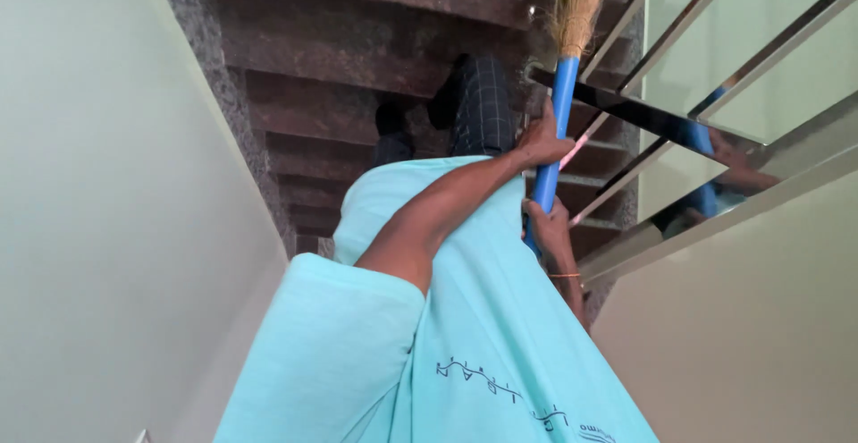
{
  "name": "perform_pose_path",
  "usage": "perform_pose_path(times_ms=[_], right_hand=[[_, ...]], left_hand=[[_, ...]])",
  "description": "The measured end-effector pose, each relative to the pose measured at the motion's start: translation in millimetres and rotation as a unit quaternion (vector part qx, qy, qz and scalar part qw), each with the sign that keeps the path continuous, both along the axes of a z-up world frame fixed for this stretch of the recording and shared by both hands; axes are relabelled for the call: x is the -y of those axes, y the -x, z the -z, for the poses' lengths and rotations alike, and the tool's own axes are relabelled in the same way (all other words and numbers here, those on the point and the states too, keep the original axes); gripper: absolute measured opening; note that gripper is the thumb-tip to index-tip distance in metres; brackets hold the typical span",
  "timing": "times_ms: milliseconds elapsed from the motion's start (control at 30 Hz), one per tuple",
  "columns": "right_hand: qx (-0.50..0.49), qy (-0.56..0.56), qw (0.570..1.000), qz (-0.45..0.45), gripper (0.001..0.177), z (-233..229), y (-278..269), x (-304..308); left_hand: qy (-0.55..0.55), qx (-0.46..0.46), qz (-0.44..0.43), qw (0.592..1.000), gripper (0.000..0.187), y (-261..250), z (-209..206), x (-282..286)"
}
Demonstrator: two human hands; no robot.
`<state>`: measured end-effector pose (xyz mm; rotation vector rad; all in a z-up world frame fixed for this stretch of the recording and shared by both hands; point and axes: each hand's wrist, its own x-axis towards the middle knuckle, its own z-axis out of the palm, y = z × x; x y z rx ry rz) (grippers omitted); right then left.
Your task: The person sweeps the stairs with a broom, moving from the top steps down to the bottom landing.
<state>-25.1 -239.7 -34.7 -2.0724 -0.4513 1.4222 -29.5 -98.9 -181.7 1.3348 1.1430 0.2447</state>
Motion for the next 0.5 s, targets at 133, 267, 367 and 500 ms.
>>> perform_pose_path(times_ms=[133,267,367,500], right_hand=[[-0.024,0.01,0.999,-0.031,0.027,-11,13,-41],[-0.023,0.039,0.994,-0.099,0.031,-12,55,-91],[-0.036,0.027,0.987,-0.154,0.031,5,108,-131],[-0.018,0.03,0.964,-0.264,0.033,6,159,-175]], left_hand=[[0.078,0.032,-0.061,0.995,0.115,21,-3,-28],[0.101,0.032,-0.149,0.983,0.11,86,-3,-70],[0.115,0.113,-0.284,0.945,0.106,154,16,-103],[0.075,0.145,-0.374,0.913,0.104,227,46,-133]])
